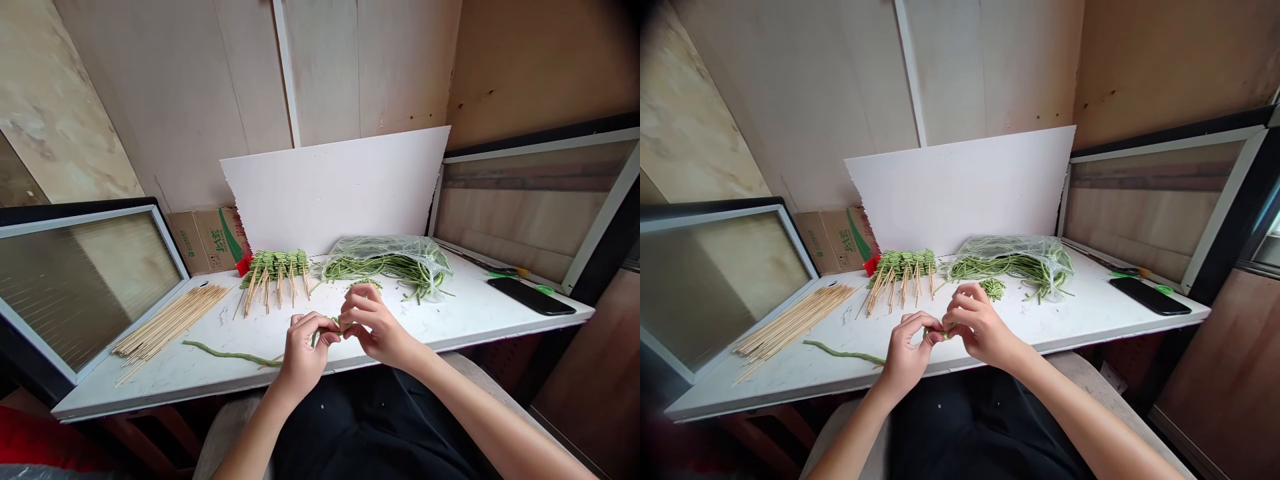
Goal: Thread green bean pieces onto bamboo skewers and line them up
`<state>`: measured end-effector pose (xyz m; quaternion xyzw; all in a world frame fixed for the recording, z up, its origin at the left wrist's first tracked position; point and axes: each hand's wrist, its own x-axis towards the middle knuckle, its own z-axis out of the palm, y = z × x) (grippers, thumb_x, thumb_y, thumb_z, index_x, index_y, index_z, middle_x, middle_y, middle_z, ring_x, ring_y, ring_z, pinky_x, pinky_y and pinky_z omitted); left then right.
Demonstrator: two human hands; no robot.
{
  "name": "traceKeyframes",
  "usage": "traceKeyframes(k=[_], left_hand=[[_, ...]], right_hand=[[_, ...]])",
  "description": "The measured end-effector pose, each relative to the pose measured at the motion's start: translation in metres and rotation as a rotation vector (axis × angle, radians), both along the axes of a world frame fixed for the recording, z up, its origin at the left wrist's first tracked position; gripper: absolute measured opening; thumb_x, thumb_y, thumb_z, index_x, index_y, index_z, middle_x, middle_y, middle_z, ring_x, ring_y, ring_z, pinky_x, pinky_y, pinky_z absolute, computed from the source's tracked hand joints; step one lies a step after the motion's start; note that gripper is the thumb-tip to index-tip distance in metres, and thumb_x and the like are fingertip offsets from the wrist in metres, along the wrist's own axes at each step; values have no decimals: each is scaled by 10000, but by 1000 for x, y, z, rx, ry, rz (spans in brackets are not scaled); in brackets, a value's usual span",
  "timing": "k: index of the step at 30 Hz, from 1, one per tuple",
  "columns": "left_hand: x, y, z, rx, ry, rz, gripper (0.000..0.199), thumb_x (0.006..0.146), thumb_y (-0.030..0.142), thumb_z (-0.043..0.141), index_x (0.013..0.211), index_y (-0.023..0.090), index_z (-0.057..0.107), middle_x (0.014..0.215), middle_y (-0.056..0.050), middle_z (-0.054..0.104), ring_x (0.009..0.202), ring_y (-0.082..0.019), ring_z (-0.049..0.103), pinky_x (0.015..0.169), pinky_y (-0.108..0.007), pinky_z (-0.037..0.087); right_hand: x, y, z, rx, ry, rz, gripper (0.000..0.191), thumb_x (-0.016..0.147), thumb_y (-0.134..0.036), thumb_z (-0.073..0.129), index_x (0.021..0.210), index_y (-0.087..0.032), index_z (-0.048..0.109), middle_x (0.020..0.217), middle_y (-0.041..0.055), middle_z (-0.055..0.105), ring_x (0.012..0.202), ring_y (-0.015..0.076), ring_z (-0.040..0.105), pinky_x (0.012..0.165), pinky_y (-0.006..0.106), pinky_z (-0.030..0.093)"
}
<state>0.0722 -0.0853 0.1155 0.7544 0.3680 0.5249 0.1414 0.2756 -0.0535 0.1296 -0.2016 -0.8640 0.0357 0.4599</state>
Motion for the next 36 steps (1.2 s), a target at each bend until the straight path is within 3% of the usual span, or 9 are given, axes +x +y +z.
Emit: traceKeyframes(k=[6, 18, 23, 27, 31, 33, 36], left_hand=[[1, 0, 1, -50, 69, -20, 229, 897, 34, 609, 828, 223, 720, 882, -20, 784, 810, -203, 682, 879, -359, 418], [-3, 4, -1, -118, 128, -102, 232, 906, 63, 599, 814, 230, 730, 905, -26, 804, 808, -203, 690, 913, -375, 403], [-3, 2, -1, -145, 135, -119, 256, 930, 81, 570, 798, 229, 732, 780, -10, 762, 740, -187, 652, 912, -367, 423], [-1, -2, 3, -146, 101, -99, 293, 978, 176, 581, 718, 220, 707, 690, -22, 723, 724, -198, 630, 883, -377, 461], [-3, 1, 1, -220, -41, -101, 217, 994, 327, 640, 851, 199, 740, 756, -57, 734, 768, -208, 646, 815, -352, 513], [-4, 6, -3, -284, -127, -126, 266, 996, 417, 651, 909, 181, 737, 770, -59, 717, 734, -188, 636, 753, -321, 525], [-7, 15, -11, -349, -217, -134, 326, 976, 484, 676, 944, 165, 738, 776, -54, 700, 692, -163, 609, 696, -292, 526]], right_hand=[[0, 1, 2, -73, -25, 66, 271, 926, -19, 574, 916, -261, 694, 918, 69, 656, 1098, 286, 500, 964, 485, 495], [2, 5, 2, -180, -12, 160, 201, 970, -112, 660, 841, -251, 726, 812, 58, 650, 1067, 271, 521, 985, 475, 498], [2, 3, 3, -196, -20, 190, 230, 995, -120, 624, 836, -250, 728, 816, 59, 662, 1065, 262, 516, 969, 452, 496], [1, -2, 8, -155, 5, 141, 217, 1025, -182, 603, 863, -256, 727, 826, 60, 681, 1005, 258, 553, 948, 463, 499], [12, 8, 13, -81, 35, 55, 156, 1018, -339, 662, 923, -254, 752, 861, 66, 704, 948, 256, 585, 941, 466, 488], [24, 25, 8, -45, 34, -44, 198, 1005, -413, 676, 969, -248, 780, 893, 84, 706, 945, 263, 583, 907, 457, 486], [46, 61, -15, -43, -7, -245, 306, 1010, -487, 641, 991, -231, 808, 881, 102, 691, 905, 264, 559, 838, 427, 475]])
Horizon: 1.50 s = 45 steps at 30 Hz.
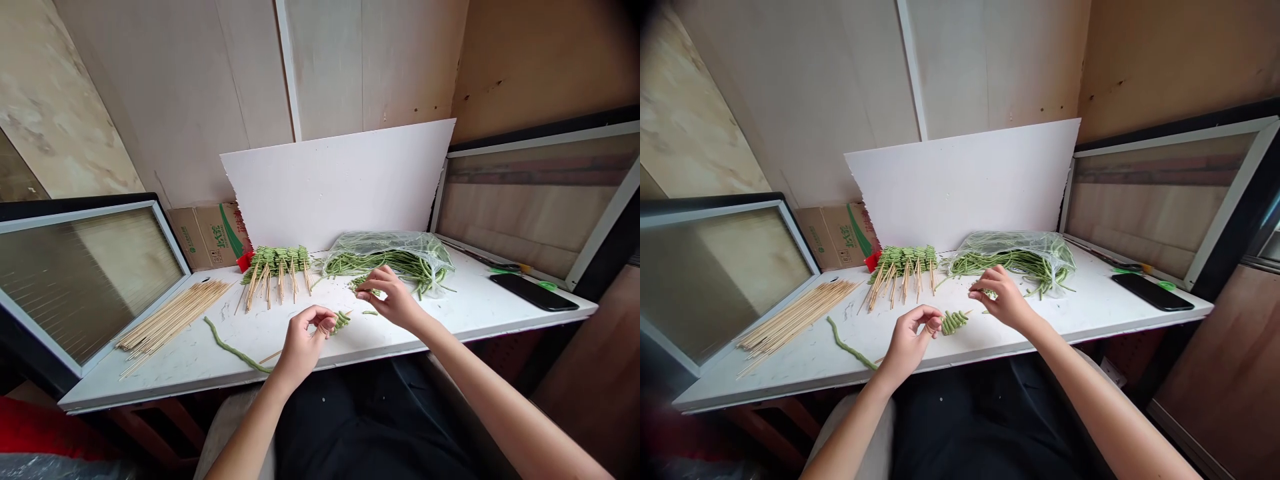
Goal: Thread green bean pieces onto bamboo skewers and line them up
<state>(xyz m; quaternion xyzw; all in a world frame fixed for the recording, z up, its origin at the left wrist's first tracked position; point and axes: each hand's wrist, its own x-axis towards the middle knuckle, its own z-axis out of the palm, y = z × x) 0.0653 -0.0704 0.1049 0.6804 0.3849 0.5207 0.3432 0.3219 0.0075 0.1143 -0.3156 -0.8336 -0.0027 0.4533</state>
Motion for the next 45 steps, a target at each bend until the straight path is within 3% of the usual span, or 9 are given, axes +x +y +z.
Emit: traceKeyframes(k=[3, 6, 13, 18, 23, 27, 30, 35, 45], left_hand=[[-2, 5, -5, 9, -1, 12, 348, 989, 489, 658, 978, 162, 777, 887, -84, 727, 728, -164, 623, 697, -286, 527], [-2, 6, -5, 73, 48, 17, 348, 1018, 462, 623, 1060, 181, 824, 984, -105, 728, 815, -184, 656, 759, -301, 534], [-2, 2, -1, 90, 122, -41, 393, 1060, 434, 549, 1308, 214, 760, 1052, -103, 685, 965, -212, 665, 900, -325, 539], [-3, 1, 0, 55, 139, -121, 419, 1089, 430, 470, 1361, 231, 719, 1136, -108, 654, 1066, -222, 653, 978, -341, 527], [-1, 4, -6, 23, 81, -103, 390, 1082, 418, 495, 1363, 229, 689, 1177, -109, 672, 1055, -215, 667, 946, -347, 555], [0, 9, -12, -42, -37, -82, 431, 1038, 415, 593, 1405, 188, 595, 1053, -94, 708, 920, -195, 697, 844, -333, 584], [0, 10, -14, -87, -47, -84, 458, 1016, 402, 635, 1409, 178, 558, 1001, -80, 724, 779, -158, 687, 801, -327, 575], [2, 10, -15, -142, -24, -121, 448, 979, 373, 689, 1368, 183, 576, 929, -57, 736, 738, -160, 709, 768, -321, 564], [0, 13, -15, -209, 71, -31, 312, 940, 405, 711, 1108, 143, 689, 900, -81, 748, 589, -134, 650, 591, -275, 519]], right_hand=[[21, 32, -34, -144, -111, -137, 419, 991, -563, 630, 897, -201, 820, 813, 111, 686, 879, 273, 556, 822, 423, 466], [32, 47, -60, -320, -183, -131, 447, 997, -558, 600, 877, -190, 824, 828, 119, 726, 887, 287, 581, 867, 449, 470], [37, 50, -74, -491, -173, -160, 515, 997, -601, 546, 901, -174, 818, 891, 129, 769, 984, 319, 627, 910, 430, 481], [39, 51, -69, -541, -153, -144, 700, 1071, -613, 305, 964, -151, 820, 866, 154, 770, 980, 330, 662, 912, 431, 497], [34, 42, -47, -506, -90, -128, 686, 1036, -687, 366, 955, -172, 812, 955, 152, 782, 1002, 333, 676, 885, 432, 517], [13, 15, -18, -523, -14, 72, 530, 944, -685, 630, 1073, -202, 805, 1024, 117, 785, 910, 267, 698, 790, 369, 542], [-10, -11, -1, -441, 29, 237, 534, 795, -642, 837, 1121, -222, 792, 945, 90, 782, 898, 250, 692, 792, 353, 546], [-37, -37, 8, -264, 4, 371, 303, 920, -497, 777, 1106, -259, 802, 909, 73, 764, 888, 228, 681, 825, 365, 542], [-21, -22, 6, -142, 18, 236, 167, 994, -389, 708, 1009, -240, 782, 918, 82, 752, 896, 246, 650, 823, 396, 529]])
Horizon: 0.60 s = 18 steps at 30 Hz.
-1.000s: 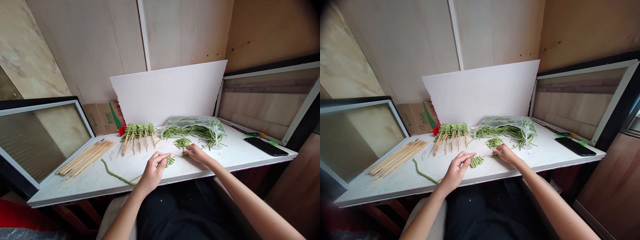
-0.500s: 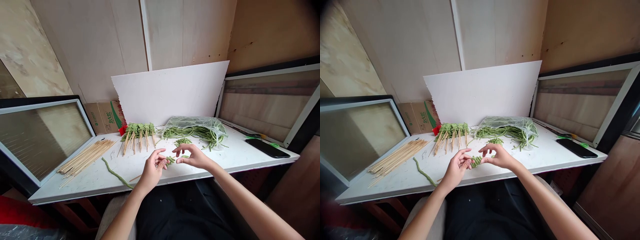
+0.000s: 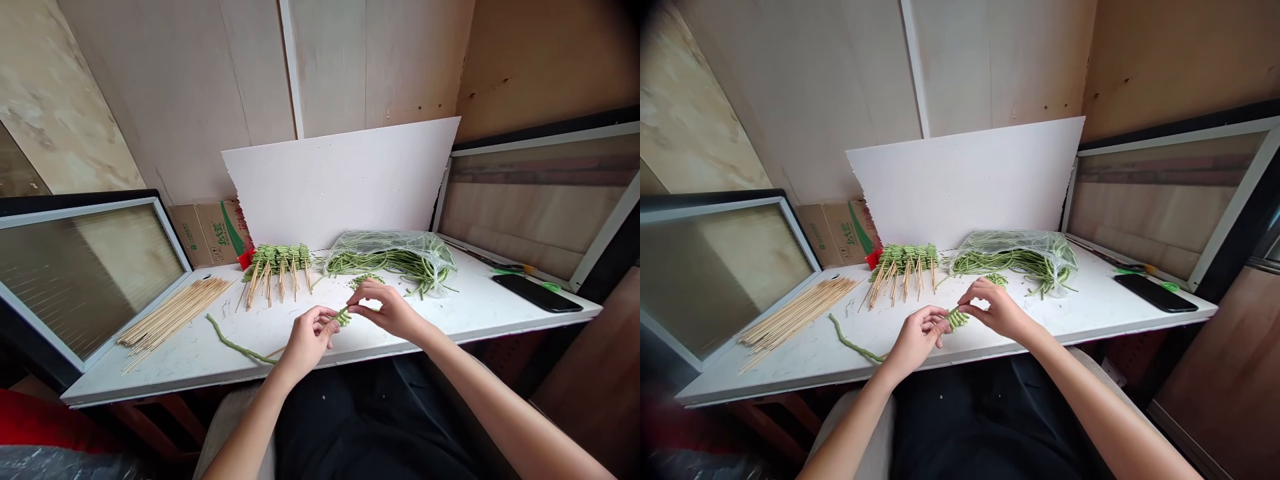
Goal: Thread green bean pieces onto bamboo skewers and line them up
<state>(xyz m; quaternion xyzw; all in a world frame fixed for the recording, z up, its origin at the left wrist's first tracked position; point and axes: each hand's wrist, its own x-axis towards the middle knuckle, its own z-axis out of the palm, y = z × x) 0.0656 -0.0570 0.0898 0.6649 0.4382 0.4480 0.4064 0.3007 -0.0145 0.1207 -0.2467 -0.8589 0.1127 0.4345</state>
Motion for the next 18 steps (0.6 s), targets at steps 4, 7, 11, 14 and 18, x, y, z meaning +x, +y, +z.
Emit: traceKeyframes(k=[4, 7, 11, 14, 18], left_hand=[[0, 0, -1, 90, 69, 61, 242, 943, 372, 703, 1040, 153, 739, 902, -94, 786, 734, -182, 710, 668, -283, 537], [0, -2, -1, 120, 114, 50, 208, 938, 340, 708, 1040, 167, 760, 954, -90, 803, 824, -201, 739, 774, -306, 557], [0, -4, -1, 145, 147, 20, 175, 946, 307, 686, 1015, 181, 785, 927, -74, 809, 860, -209, 739, 818, -312, 551], [1, -5, 1, 155, 155, 8, 199, 956, 323, 671, 1018, 179, 793, 900, -72, 805, 846, -212, 730, 798, -308, 544], [2, -10, 7, 164, 176, -28, 175, 953, 249, 633, 979, 173, 789, 849, -62, 782, 826, -204, 703, 797, -301, 527]], right_hand=[[-2, -8, 5, 15, -78, 9, 148, 1000, -355, 700, 1054, -239, 774, 949, 88, 752, 920, 253, 636, 841, 414, 530], [-9, -12, 3, 41, -121, 29, 157, 989, -360, 716, 1075, -246, 781, 928, 88, 738, 920, 255, 621, 808, 401, 528], [-16, -14, 0, 75, -143, 33, 138, 1010, -339, 684, 1043, -253, 786, 893, 84, 720, 904, 248, 604, 784, 389, 518], [-18, -17, 1, 73, -161, 40, 139, 1031, -294, 646, 1026, -239, 774, 904, 90, 720, 909, 248, 595, 796, 395, 514], [-20, -21, 1, 10, -136, 73, 154, 1036, -210, 604, 980, -220, 748, 889, 90, 708, 911, 245, 586, 787, 383, 509]])
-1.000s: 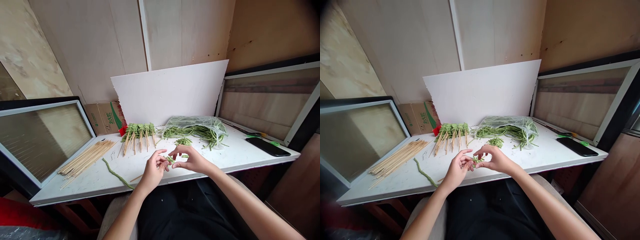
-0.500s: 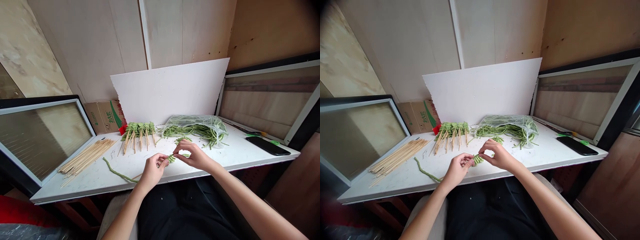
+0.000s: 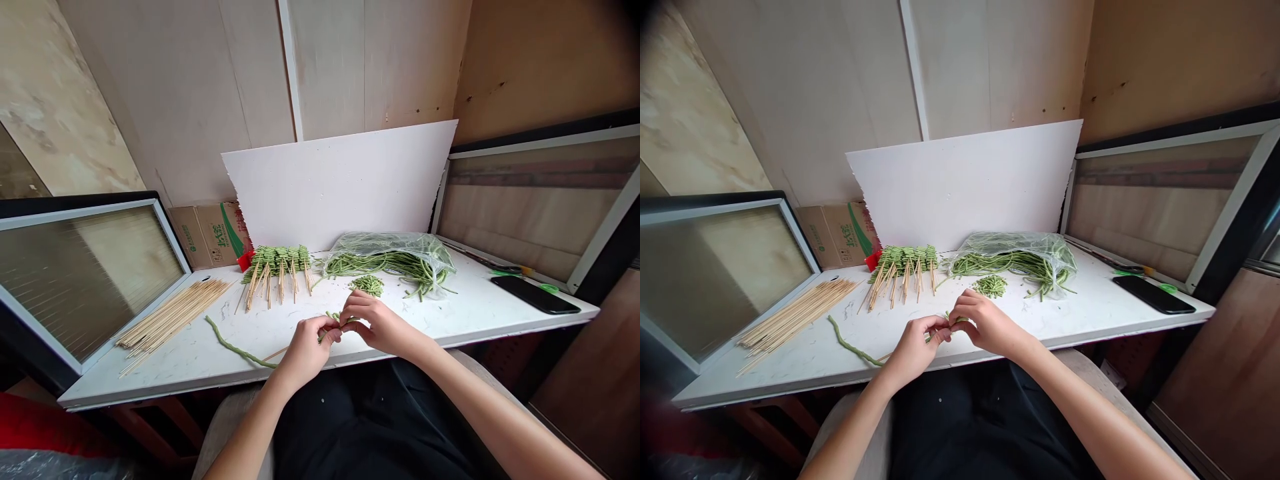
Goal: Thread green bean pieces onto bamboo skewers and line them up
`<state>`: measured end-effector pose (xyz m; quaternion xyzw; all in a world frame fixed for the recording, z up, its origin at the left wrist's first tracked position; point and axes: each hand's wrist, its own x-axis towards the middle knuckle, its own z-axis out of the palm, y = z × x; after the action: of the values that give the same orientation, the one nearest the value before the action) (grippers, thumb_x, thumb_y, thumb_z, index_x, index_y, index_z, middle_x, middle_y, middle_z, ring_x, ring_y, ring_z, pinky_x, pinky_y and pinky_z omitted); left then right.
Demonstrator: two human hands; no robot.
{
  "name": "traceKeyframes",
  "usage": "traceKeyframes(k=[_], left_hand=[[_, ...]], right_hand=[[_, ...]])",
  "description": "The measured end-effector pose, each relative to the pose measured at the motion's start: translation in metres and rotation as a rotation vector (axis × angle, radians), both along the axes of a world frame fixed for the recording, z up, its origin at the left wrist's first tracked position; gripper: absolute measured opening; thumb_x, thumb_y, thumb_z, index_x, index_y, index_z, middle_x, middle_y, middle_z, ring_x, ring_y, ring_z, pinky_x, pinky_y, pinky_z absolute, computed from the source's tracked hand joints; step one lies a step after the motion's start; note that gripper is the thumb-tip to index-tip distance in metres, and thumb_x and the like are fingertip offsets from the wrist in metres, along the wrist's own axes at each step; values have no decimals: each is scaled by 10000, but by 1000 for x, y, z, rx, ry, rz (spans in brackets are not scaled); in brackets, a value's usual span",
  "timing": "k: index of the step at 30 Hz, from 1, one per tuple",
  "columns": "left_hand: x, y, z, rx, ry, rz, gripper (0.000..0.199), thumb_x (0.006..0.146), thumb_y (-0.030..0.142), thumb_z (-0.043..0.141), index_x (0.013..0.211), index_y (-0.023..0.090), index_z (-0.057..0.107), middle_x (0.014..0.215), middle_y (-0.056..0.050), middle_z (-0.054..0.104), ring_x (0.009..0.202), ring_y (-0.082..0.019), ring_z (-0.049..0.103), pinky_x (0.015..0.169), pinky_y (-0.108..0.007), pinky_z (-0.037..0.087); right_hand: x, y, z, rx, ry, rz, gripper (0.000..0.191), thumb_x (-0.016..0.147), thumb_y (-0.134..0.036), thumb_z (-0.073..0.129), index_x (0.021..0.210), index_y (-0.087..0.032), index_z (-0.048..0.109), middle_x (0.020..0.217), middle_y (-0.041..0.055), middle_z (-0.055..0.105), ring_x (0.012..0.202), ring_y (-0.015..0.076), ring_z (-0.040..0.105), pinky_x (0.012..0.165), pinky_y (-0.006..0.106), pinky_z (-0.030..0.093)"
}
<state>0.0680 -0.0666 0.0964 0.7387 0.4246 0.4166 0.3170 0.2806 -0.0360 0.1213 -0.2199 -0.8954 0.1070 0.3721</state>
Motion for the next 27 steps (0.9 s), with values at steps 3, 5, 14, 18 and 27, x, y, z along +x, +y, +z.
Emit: traceKeyframes(k=[3, 5, 14, 18, 27], left_hand=[[1, -5, 6, 30, -13, -25, 174, 940, 189, 611, 908, 174, 781, 829, -57, 769, 819, -197, 672, 805, -300, 508], [1, -8, 10, -8, -56, -64, 184, 947, 213, 614, 900, 167, 786, 833, -69, 769, 772, -188, 643, 760, -298, 505], [2, -25, 28, -123, -305, -244, 322, 934, 429, 720, 833, 136, 806, 732, -88, 727, 689, -181, 635, 681, -305, 535], [-1, -34, 39, -121, -357, -184, 348, 928, 447, 738, 768, 139, 766, 703, -79, 719, 670, -174, 629, 690, -311, 549], [-9, -22, 40, -96, -332, -64, 374, 912, 498, 767, 951, 126, 763, 865, -108, 786, 658, -163, 681, 716, -316, 588]], right_hand=[[-2, -1, -2, -70, 82, 46, 167, 1024, -182, 595, 944, -221, 737, 865, 76, 696, 893, 235, 594, 785, 373, 506], [-4, -3, -3, -123, 162, 73, 156, 1019, -222, 624, 905, -225, 730, 842, 65, 690, 860, 226, 604, 787, 373, 502], [-15, -28, 11, -179, 379, 96, 389, 972, -575, 663, 774, -242, 694, 727, 63, 648, 930, 273, 556, 905, 448, 475], [-11, -26, 15, -8, 458, -35, 305, 995, -473, 671, 783, -257, 705, 741, 57, 670, 935, 278, 549, 963, 480, 454], [50, 60, -26, 158, 160, -379, 222, 950, -455, 739, 943, -246, 812, 842, 90, 741, 944, 292, 579, 892, 468, 475]])
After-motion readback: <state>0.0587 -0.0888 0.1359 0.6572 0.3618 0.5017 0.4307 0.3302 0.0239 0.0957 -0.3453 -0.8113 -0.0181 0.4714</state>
